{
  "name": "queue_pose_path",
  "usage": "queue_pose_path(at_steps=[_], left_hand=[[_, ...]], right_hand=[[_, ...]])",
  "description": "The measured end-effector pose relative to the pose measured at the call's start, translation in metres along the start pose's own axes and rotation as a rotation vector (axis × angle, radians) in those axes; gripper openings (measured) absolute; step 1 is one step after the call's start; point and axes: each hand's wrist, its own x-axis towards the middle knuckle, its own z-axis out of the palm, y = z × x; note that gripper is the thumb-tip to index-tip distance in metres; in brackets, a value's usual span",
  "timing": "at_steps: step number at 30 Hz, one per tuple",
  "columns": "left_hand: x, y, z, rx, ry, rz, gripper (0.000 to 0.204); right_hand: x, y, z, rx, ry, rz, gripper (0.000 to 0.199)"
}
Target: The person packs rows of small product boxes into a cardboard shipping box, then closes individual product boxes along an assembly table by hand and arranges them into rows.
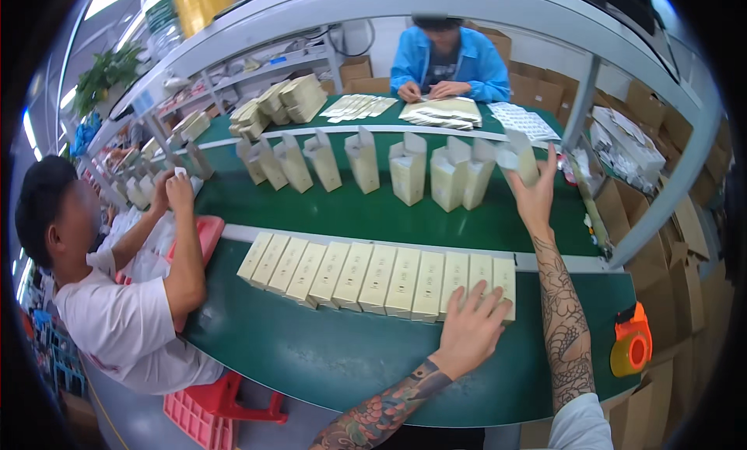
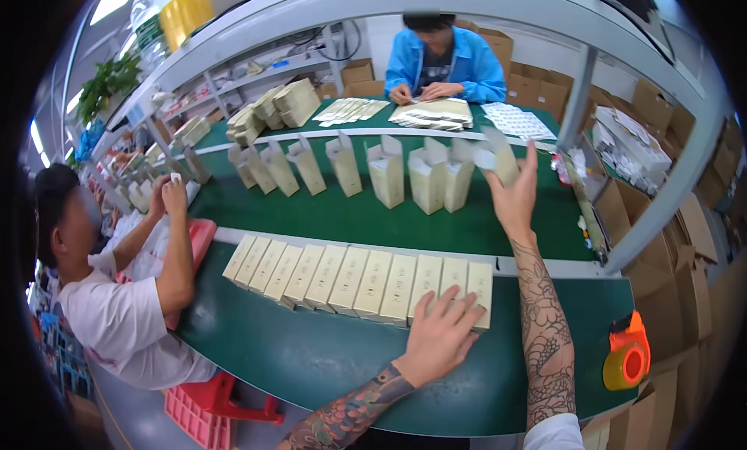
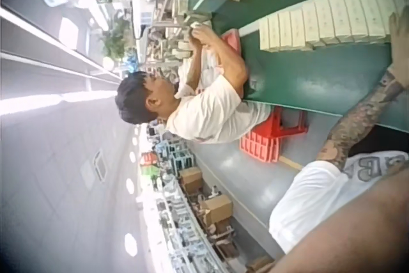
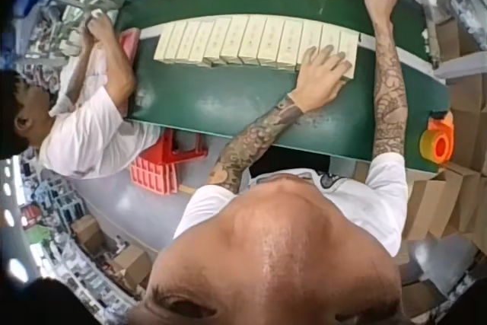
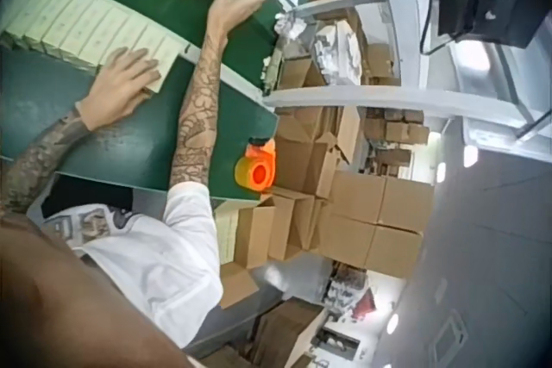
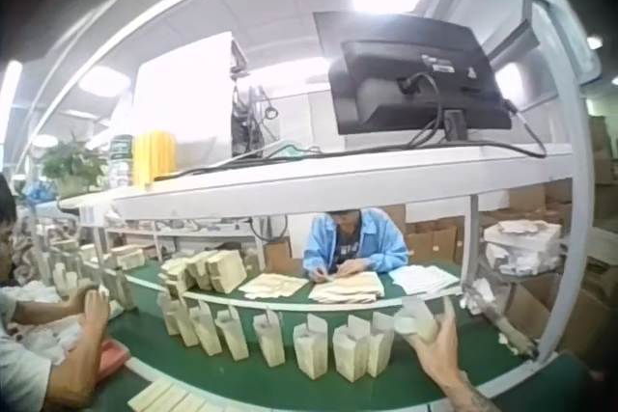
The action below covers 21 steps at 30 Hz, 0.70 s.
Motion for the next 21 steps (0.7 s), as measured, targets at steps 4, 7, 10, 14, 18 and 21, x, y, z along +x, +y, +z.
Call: queue_pose_path(at_steps=[4, 7, 10, 14, 18, 21], left_hand=[[0.003, 0.005, 0.000, -0.097, 0.074, -0.007, 0.047], [0.008, 0.004, -0.003, -0.259, 0.214, -0.030, 0.049], [0.014, 0.011, -0.008, -0.530, 0.439, -0.098, 0.055], [0.009, 0.021, -0.017, -1.183, 0.453, -0.170, 0.059], [0.004, 0.011, -0.015, -1.140, 0.153, -0.194, 0.058], [0.006, 0.013, -0.018, -0.955, 0.100, -0.058, 0.058]], right_hand=[[0.017, -0.065, -0.022, 0.220, 0.088, -0.077, 0.082], [-0.005, -0.092, -0.046, 0.455, 0.123, -0.181, 0.080], [-0.055, -0.118, -0.082, 0.811, -0.144, -0.026, 0.068], [-0.127, -0.121, -0.093, 0.888, -0.412, 0.225, 0.051], [-0.147, -0.097, -0.097, 0.637, -0.346, 0.507, 0.028], [-0.145, -0.093, -0.095, 0.727, -0.307, 0.623, 0.024]])
